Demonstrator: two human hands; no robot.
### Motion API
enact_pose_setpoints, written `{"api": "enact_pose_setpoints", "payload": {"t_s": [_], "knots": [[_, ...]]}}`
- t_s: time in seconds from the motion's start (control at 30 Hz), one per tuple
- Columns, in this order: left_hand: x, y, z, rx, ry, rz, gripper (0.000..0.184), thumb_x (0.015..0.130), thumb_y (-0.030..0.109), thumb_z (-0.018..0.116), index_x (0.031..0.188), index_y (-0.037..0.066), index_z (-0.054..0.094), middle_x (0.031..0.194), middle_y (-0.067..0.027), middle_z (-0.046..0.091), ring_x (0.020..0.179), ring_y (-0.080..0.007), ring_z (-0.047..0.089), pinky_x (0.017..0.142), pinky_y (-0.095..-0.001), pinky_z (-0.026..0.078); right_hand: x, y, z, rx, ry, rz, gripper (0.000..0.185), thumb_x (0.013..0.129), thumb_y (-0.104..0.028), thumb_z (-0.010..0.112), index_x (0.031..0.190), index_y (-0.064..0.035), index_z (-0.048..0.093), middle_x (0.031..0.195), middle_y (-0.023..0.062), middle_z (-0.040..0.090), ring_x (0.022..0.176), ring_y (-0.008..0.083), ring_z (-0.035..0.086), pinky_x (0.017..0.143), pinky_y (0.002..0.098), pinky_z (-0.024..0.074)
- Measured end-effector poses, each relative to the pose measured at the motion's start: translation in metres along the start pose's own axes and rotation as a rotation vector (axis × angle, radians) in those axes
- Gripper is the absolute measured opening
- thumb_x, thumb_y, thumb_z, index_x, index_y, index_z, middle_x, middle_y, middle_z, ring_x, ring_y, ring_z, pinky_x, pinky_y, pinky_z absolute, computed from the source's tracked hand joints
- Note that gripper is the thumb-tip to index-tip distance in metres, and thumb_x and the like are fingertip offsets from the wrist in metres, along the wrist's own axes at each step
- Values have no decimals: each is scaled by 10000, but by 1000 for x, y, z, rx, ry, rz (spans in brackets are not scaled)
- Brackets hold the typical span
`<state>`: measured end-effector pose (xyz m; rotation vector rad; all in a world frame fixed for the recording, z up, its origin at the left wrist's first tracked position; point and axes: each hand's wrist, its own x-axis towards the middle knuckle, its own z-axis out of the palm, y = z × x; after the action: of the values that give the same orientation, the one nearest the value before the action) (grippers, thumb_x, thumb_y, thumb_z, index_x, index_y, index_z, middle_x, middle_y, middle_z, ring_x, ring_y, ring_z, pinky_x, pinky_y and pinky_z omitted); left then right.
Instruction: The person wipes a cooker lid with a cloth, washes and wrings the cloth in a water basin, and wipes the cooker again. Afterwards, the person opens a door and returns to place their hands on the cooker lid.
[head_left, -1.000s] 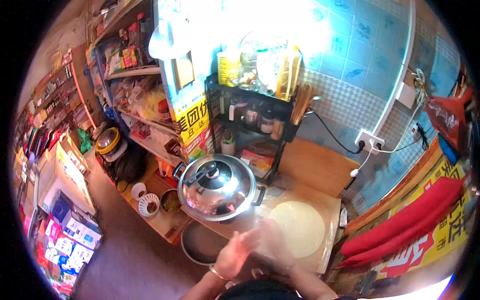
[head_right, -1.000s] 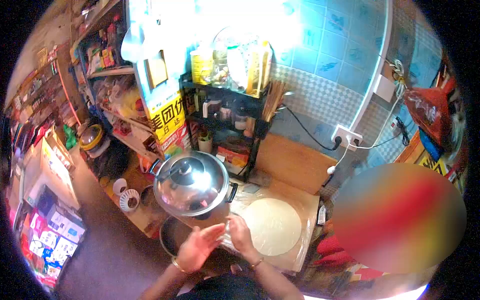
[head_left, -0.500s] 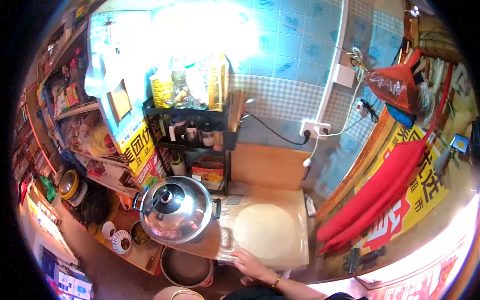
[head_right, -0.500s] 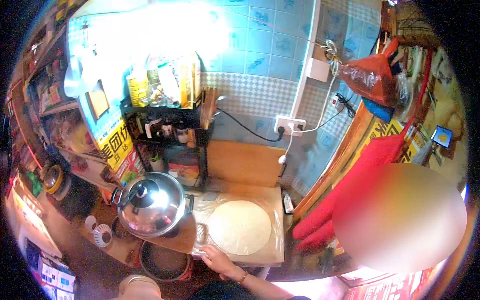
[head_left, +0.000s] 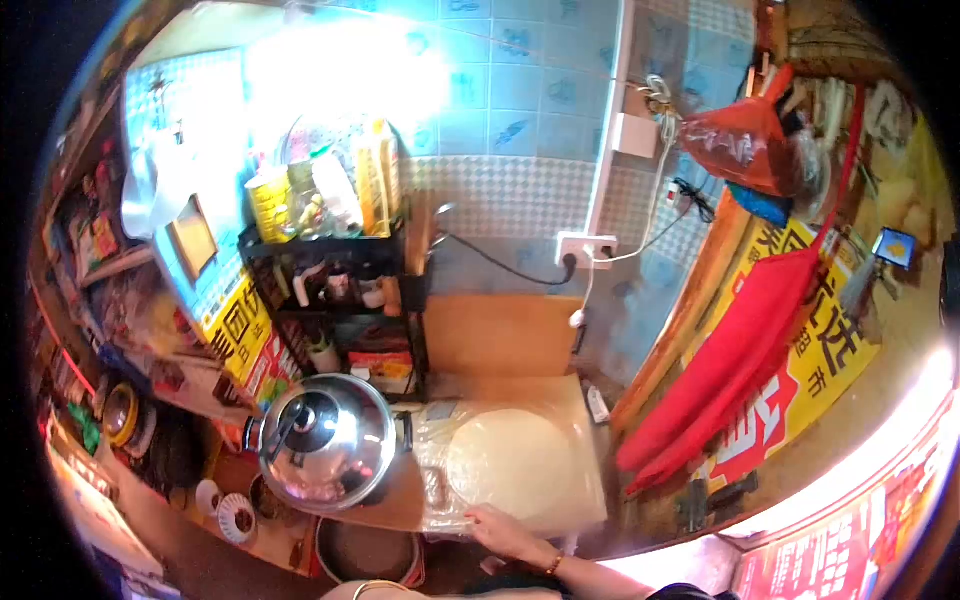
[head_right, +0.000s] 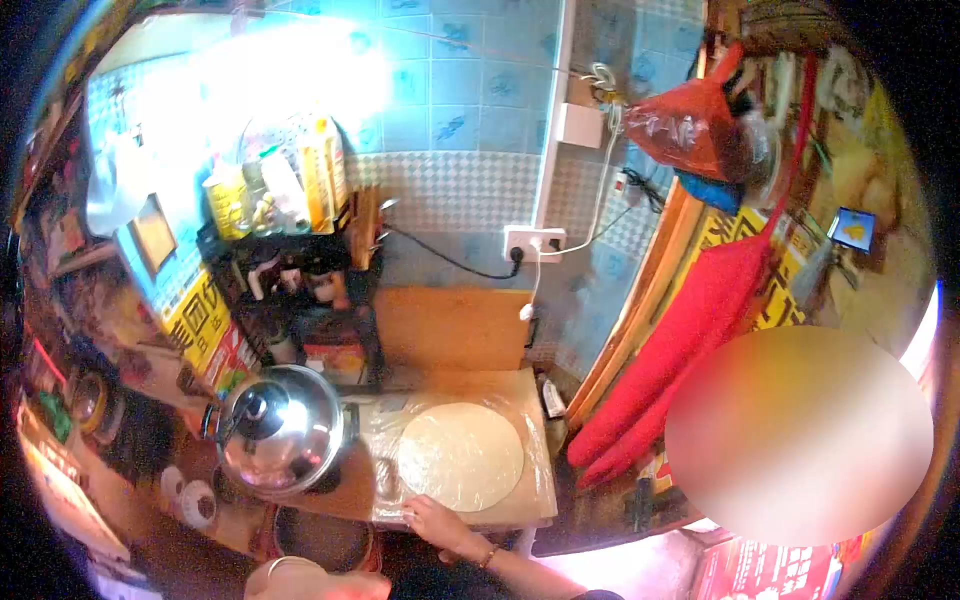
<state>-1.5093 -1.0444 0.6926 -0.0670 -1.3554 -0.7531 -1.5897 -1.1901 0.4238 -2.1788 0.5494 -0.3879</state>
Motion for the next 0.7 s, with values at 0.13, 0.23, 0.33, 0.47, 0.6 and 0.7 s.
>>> {"api": "enact_pose_setpoints", "payload": {"t_s": [0.13, 0.23, 0.33, 0.47, 0.6, 0.7], "knots": [[-8, -60, -62, 677, -327, -354, 552, 948, 448, 293, 1159, 4, 544, 1218, -190, 532, 1152, -366, 483, 973, -473, 352, -14, -20, -19, 371, -67, -157, 189, 806, -168, 577, 942, -42, 617, 970, 95, 603, 954, 210, 555, 818, 342, 433], [-107, -117, -99, 1125, -454, -751, 412, 868, 327, 498, 1153, 35, 551, 1173, -175, 539, 1080, -348, 513, 928, -427, 409, -33, -51, -68, 357, -292, 174, 142, 820, -131, 554, 725, -48, 618, 924, 83, 605, 904, 182, 547, 745, 295, 421], [-133, -131, -99, 1085, -496, -1083, 369, 880, 311, 488, 1109, 36, 580, 1082, -184, 579, 997, -337, 552, 862, -386, 441, -57, 63, 3, 589, -256, -188, 218, 817, -138, 569, 1003, -33, 612, 980, 74, 605, 902, 156, 558, 807, 296, 457], [-114, -118, -91, 793, -404, -1580, 361, 913, 320, 461, 1055, 20, 605, 964, -181, 634, 889, -310, 602, 781, -340, 463, -45, 106, 78, 891, -250, 198, 196, 801, -171, 597, 943, -44, 641, 982, 62, 618, 925, 149, 550, 809, 291, 456], [-188, -129, -127, 319, 35, -1632, 395, 916, 372, 464, 1082, 37, 594, 947, -97, 639, 892, -239, 605, 793, -321, 466, -30, 163, 150, 462, -397, -1, 286, 832, -326, 564, 918, -66, 644, 947, 104, 628, 885, 226, 586, 763, 362, 485], [-237, -143, -143, 380, 117, -1678, 383, 932, 290, 439, 1152, -5, 547, 1027, -136, 612, 914, -226, 582, 770, -299, 471, -12, 124, 136, 587, -677, -87, 227, 870, -251, 541, 983, -81, 639, 966, 121, 622, 899, 233, 576, 745, 360, 475]]}}
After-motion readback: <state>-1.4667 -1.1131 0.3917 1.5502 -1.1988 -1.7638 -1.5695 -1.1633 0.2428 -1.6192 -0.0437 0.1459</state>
